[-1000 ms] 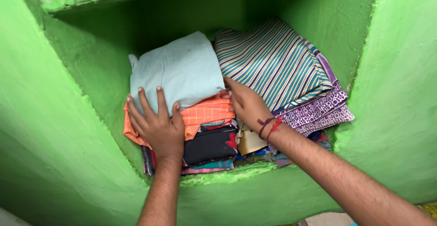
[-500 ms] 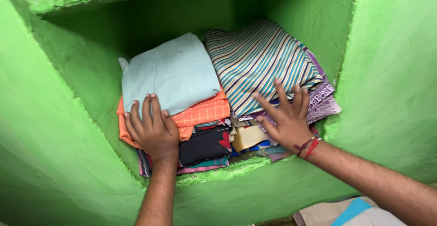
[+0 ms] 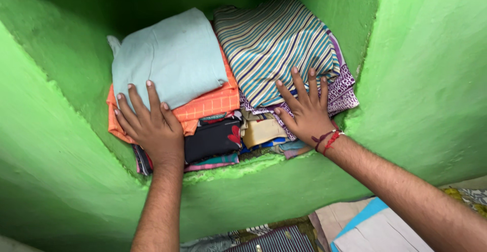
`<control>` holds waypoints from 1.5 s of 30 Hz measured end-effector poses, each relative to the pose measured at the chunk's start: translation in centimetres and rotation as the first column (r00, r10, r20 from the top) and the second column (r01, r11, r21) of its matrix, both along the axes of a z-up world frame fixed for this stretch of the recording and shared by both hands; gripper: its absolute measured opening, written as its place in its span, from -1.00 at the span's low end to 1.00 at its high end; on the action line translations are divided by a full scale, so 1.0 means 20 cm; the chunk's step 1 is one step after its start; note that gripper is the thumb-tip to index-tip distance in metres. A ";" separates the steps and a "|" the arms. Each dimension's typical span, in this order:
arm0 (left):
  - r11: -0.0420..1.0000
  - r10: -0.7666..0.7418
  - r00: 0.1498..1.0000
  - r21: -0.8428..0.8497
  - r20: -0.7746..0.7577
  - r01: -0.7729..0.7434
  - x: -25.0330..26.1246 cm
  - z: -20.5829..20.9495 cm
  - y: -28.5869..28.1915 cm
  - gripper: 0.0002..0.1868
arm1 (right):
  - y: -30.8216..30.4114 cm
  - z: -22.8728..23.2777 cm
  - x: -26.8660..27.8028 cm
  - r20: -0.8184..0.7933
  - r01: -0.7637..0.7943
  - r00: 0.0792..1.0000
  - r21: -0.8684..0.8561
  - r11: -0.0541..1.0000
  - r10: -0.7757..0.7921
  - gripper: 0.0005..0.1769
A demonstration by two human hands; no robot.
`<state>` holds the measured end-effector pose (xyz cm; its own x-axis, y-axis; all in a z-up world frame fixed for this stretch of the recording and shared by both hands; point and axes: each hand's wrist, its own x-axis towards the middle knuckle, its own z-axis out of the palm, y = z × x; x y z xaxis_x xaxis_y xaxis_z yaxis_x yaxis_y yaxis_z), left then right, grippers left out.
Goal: The person folds several pieces of clothing on a bed and places them into a wall shelf. The person folds a striped shirt, a light blue shirt, a pink shirt, a blue shirt, and a beige shirt, then stacks them in the shelf.
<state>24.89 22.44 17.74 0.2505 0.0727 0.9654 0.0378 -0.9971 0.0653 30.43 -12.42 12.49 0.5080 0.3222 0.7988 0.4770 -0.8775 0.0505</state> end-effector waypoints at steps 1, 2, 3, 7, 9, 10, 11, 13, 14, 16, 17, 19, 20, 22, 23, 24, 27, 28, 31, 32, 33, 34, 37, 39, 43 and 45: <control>1.000 0.008 1.000 -0.004 -0.022 -0.008 -0.01 -0.02 0.00 -0.50 | 0.00 -0.01 0.00 -0.001 -0.006 1.000 0.001 1.000 0.006 -0.27; 1.000 0.016 0.999 -0.006 -0.042 -0.016 -0.01 -0.03 0.01 -0.50 | -0.01 -0.02 0.00 0.004 -0.010 1.000 -0.001 1.000 0.010 -0.27; 1.000 0.024 0.998 -0.008 -0.063 -0.024 -0.01 -0.05 0.01 -0.49 | -0.01 -0.03 -0.01 0.008 -0.013 1.000 -0.003 1.000 0.013 -0.27; 1.000 0.027 0.994 -0.012 -0.108 -0.029 -0.07 -0.17 0.03 -0.46 | -0.05 -0.11 -0.05 -0.041 -0.023 0.999 0.016 1.000 0.024 -0.24; 0.999 0.044 0.993 -0.008 -0.113 -0.045 -0.11 -0.24 0.03 -0.46 | -0.07 -0.18 -0.10 -0.014 -0.029 0.999 0.005 1.000 0.029 -0.24; 0.998 0.054 0.990 -0.008 -0.128 -0.056 -0.13 -0.28 0.03 -0.45 | -0.08 -0.21 -0.12 -0.002 -0.032 0.999 0.000 0.999 0.032 -0.25; 0.998 0.064 0.988 -0.007 -0.143 -0.066 -0.15 -0.31 0.02 -0.44 | -0.10 -0.24 -0.15 -0.015 -0.029 0.999 0.006 1.000 0.029 -0.25; 0.997 0.068 0.981 -0.018 -0.179 -0.072 -0.20 -0.39 0.01 -0.43 | -0.12 -0.29 -0.19 -0.044 -0.019 0.999 0.017 1.000 0.020 -0.25; 0.997 0.064 0.978 -0.031 -0.199 -0.071 -0.23 -0.43 0.00 -0.43 | -0.13 -0.30 -0.20 -0.039 -0.009 0.999 0.010 1.000 0.009 -0.26; 0.996 0.071 0.972 -0.037 -0.222 -0.082 -0.26 -0.50 -0.01 -0.42 | -0.15 -0.33 -0.22 -0.031 0.012 0.999 -0.004 1.000 -0.012 -0.27; 0.995 0.084 0.971 -0.029 -0.226 -0.093 -0.28 -0.53 -0.02 -0.42 | -0.16 -0.34 -0.24 -0.055 0.012 0.998 -0.006 1.000 -0.012 -0.27; 0.994 0.098 0.967 -0.013 -0.237 -0.104 -0.31 -0.57 -0.02 -0.41 | -0.18 -0.36 -0.28 -0.103 0.012 0.995 -0.008 1.000 -0.012 -0.27; 0.995 0.099 0.964 -0.006 -0.247 -0.103 -0.32 -0.60 -0.02 -0.40 | -0.19 -0.37 -0.31 -0.105 -0.012 0.994 -0.010 1.000 0.011 -0.28; 0.995 0.093 0.958 -0.002 -0.272 -0.097 -0.36 -0.65 -0.02 -0.39 | -0.22 -0.40 -0.36 -0.103 -0.057 0.993 -0.013 0.998 0.056 -0.30; 0.996 0.087 0.954 -0.005 -0.285 -0.093 -0.39 -0.67 -0.03 -0.40 | -0.24 -0.41 -0.39 -0.131 -0.041 0.991 -0.046 0.998 0.035 -0.29; 0.996 0.081 0.950 -0.008 -0.301 -0.088 -0.42 -0.70 -0.04 -0.41 | -0.25 -0.43 -0.43 -0.160 -0.027 0.987 -0.081 0.996 0.014 -0.28; 0.997 0.072 0.932 -0.009 -0.355 -0.080 -0.50 -0.80 -0.08 -0.39 | -0.31 -0.48 -0.53 -0.213 -0.023 0.977 -0.134 0.991 -0.006 -0.26; 0.996 0.084 0.919 -0.006 -0.384 -0.093 -0.54 -0.84 -0.10 -0.37 | -0.34 -0.50 -0.56 -0.223 -0.028 0.975 -0.143 0.989 -0.005 -0.26; 0.993 0.101 0.851 -0.001 -0.516 -0.119 -0.65 -0.97 -0.16 -0.29 | -0.43 -0.59 -0.66 -0.298 -0.041 0.954 -0.076 0.996 0.017 -0.30; 0.993 0.094 0.808 -0.003 -0.581 -0.118 -0.68 -1.00 -0.18 -0.23 | -0.46 -0.63 -0.69 -0.320 -0.031 0.947 -0.070 0.997 0.007 -0.38; 0.993 0.087 0.761 -0.004 -0.643 -0.117 -0.70 -1.04 -0.19 -0.18 | -0.50 -0.67 -0.73 -0.342 -0.021 0.940 -0.064 0.998 -0.002 -0.46; 0.995 0.076 0.733 0.001 -0.676 -0.102 -0.74 -1.08 -0.21 -0.17 | -0.53 -0.71 -0.77 -0.367 -0.009 0.930 -0.058 0.998 -0.013 -0.53; 0.996 0.060 0.652 0.007 -0.756 -0.084 -0.83 -1.20 -0.29 -0.13 | -0.64 -0.85 -0.86 -0.412 -0.016 0.911 0.003 1.000 0.016 -0.55; 0.993 0.075 0.598 0.009 -0.798 -0.114 -0.88 -1.28 -0.33 -0.12 | -0.70 -0.92 -0.93 -0.453 0.019 0.892 0.009 1.000 -0.013 -0.59; 0.994 -0.014 0.560 -0.070 -0.828 -0.079 -0.92 -1.38 -0.43 -0.11 | -0.80 -1.04 -1.03 -0.503 0.085 0.862 0.004 0.996 -0.071 -0.60; 0.996 -0.036 0.553 -0.073 -0.832 -0.044 -0.93 -1.40 -0.48 -0.12 | -0.82 -1.07 -1.07 -0.482 0.084 0.875 0.041 0.996 -0.054 -0.61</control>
<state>6.33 12.92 -10.31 0.9384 0.1379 0.3170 0.1194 -0.9898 0.0773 8.95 -28.86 -8.96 0.8528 0.2323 0.4678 0.3678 -0.9030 -0.2220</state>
